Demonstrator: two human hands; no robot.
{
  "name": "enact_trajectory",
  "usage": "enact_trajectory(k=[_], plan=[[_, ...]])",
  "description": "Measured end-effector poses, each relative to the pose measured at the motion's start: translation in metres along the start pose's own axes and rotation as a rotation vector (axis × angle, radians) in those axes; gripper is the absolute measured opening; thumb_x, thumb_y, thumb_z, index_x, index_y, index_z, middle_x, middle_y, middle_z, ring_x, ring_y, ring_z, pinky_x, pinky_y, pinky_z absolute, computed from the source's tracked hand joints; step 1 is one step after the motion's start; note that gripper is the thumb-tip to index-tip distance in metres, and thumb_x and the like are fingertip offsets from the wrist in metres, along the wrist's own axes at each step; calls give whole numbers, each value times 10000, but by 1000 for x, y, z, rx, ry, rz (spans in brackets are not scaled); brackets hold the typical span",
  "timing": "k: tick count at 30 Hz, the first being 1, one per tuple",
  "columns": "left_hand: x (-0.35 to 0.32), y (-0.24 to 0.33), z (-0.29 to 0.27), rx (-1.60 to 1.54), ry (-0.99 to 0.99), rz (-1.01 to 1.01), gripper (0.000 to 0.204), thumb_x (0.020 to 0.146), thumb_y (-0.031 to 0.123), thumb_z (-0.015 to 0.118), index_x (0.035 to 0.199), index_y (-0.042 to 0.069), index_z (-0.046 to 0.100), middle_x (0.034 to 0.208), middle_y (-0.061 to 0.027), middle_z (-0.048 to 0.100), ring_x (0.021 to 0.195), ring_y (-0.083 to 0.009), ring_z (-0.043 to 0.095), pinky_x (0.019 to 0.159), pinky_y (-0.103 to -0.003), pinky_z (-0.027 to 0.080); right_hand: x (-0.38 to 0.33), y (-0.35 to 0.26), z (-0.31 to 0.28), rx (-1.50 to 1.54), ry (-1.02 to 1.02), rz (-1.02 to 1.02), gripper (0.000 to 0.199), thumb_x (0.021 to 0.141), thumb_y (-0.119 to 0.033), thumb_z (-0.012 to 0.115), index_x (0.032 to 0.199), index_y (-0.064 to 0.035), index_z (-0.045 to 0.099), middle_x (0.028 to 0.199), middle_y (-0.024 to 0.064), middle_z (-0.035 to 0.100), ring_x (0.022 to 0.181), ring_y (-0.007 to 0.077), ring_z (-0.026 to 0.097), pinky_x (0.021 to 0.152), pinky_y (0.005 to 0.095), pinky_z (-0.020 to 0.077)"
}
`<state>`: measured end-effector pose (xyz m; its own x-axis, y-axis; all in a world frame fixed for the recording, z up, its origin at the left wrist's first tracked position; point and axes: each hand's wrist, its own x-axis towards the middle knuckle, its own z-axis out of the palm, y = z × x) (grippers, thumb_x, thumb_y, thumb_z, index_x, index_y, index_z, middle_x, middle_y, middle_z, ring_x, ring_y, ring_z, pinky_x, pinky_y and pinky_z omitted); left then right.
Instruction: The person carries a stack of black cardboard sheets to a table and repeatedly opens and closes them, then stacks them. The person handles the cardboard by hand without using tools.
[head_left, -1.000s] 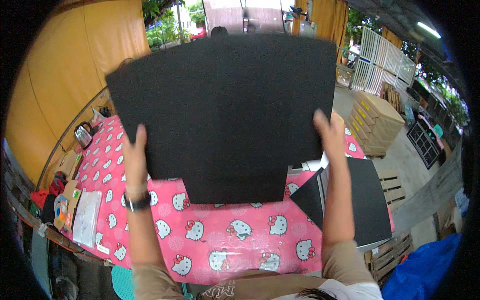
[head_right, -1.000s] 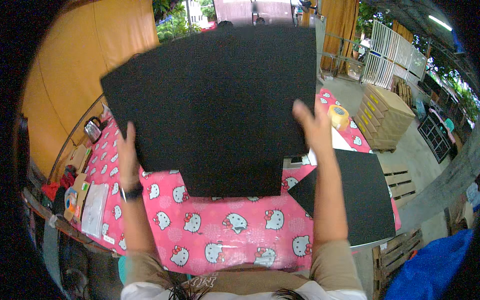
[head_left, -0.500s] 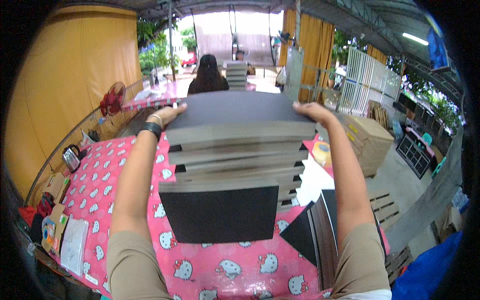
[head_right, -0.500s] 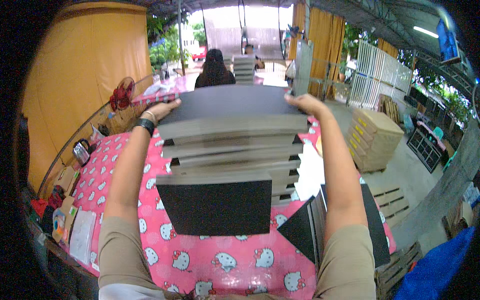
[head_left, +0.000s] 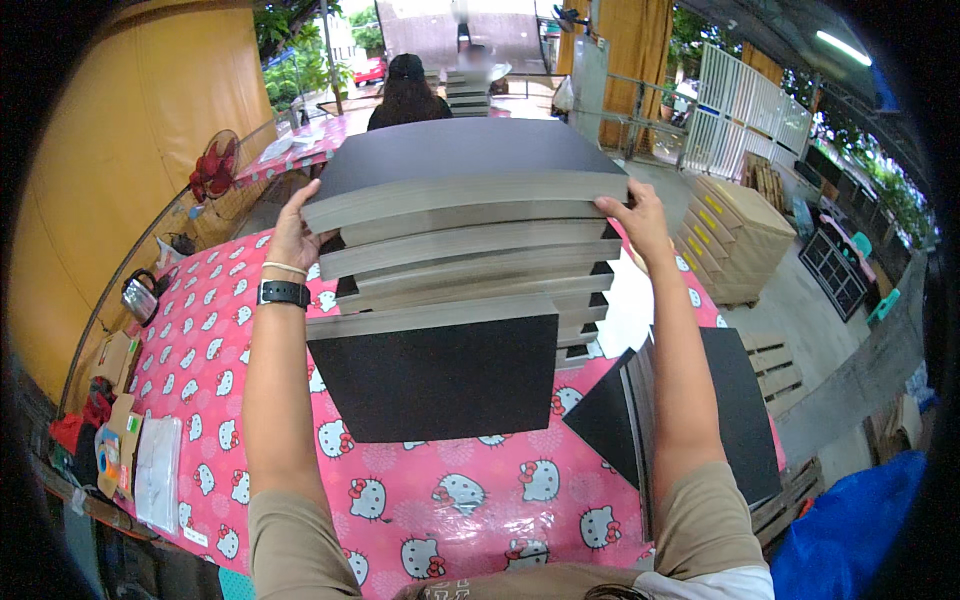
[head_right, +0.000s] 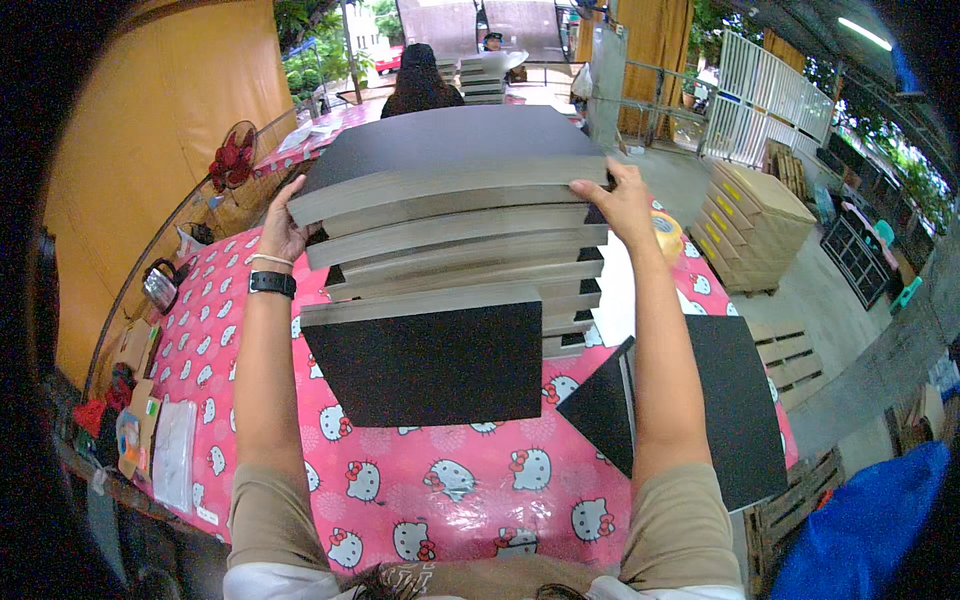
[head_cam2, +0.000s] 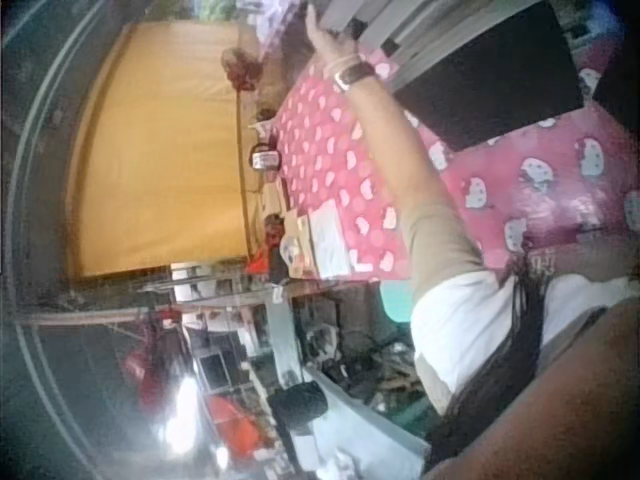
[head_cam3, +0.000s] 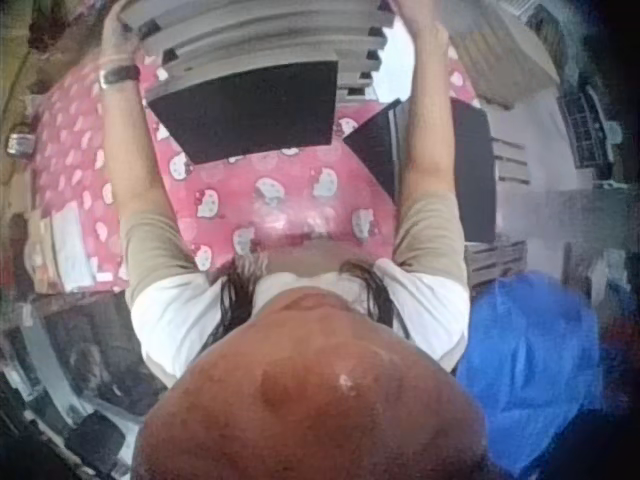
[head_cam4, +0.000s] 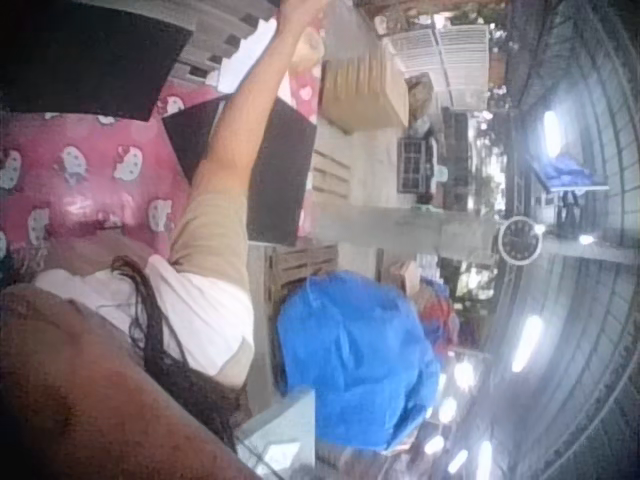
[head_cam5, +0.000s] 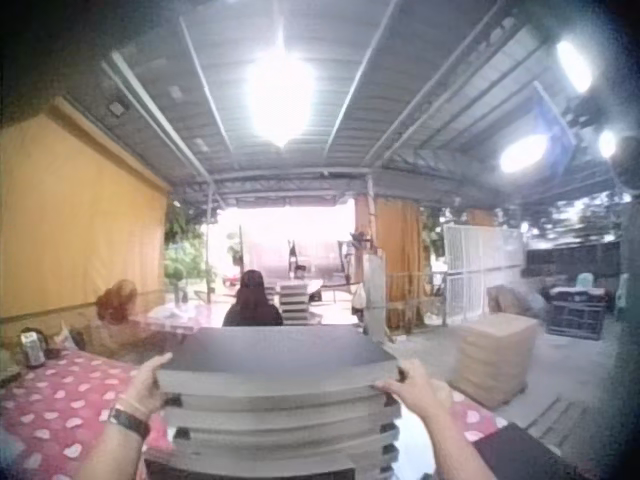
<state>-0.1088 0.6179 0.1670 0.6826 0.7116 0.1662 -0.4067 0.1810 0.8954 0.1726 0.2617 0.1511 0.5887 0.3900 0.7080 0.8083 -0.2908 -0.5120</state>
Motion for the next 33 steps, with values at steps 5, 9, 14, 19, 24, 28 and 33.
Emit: enact_trajectory(k=[5, 9, 14, 19, 24, 28, 33], plan=[[6, -3, -2, -17, 11, 41, 336, 761, 341, 650, 994, 111, 572, 947, -39, 608, 873, -178, 569, 774, -332, 450, 5, -4, 12, -66, 116, -6, 606, 645, -495, 723, 1023, -28, 640, 952, 233, 574, 946, 341, 525, 826, 394, 426], [3, 3, -3, 37, 9, 9, 376, 768, 382, 645, 1020, 113, 574, 961, -41, 602, 877, -173, 562, 752, -322, 459, 1, -26, -2, 101, -71, 45, 646, 644, -508, 723, 973, 42, 639, 967, 267, 607, 943, 368, 565, 822, 390, 441], [-36, -35, -17, 187, 317, 525, 527, 860, 391, 563, 1215, 10, 477, 1188, -129, 513, 1088, -202, 474, 924, -342, 380, -39, -1, 4, -247, 416, -283, 510, 796, -298, 638, 1149, 52, 522, 1139, 210, 565, 1006, 339, 548, 887, 379, 408], [-137, -115, -131, 425, 374, 297, 842, 792, 415, 625, 1360, -62, 226, 1402, -205, 268, 1305, -273, 259, 1073, -368, 191, -195, 6, 81, 331, 55, 358, 552, 803, -310, 644, 1194, 30, 456, 1159, 179, 536, 1070, 264, 513, 944, 366, 369], [-170, -172, -117, 299, 103, -18, 643, 764, 149, 662, 1312, 28, 349, 1277, -111, 450, 1142, -236, 448, 973, -348, 343, -259, 12, 135, 705, -252, 546, 642, 742, -185, 717, 1246, 21, 377, 1150, 157, 544, 1060, 248, 518, 947, 354, 372], [-187, -174, -111, 169, 118, 50, 628, 760, 95, 662, 1302, 31, 353, 1260, -98, 466, 1129, -230, 458, 965, -353, 360, -264, 16, 120, 836, -205, 541, 656, 711, -138, 739, 1238, 9, 376, 1132, 152, 549, 1061, 234, 518, 950, 347, 370], [-236, -176, -145, 104, 150, 188, 693, 695, -8, 664, 1309, 6, 341, 1250, -92, 465, 1141, -231, 446, 995, -340, 332, -286, -14, 102, 886, -120, 423, 558, 730, -95, 710, 1207, -6, 433, 1109, 129, 564, 1049, 205, 519, 947, 334, 374]])
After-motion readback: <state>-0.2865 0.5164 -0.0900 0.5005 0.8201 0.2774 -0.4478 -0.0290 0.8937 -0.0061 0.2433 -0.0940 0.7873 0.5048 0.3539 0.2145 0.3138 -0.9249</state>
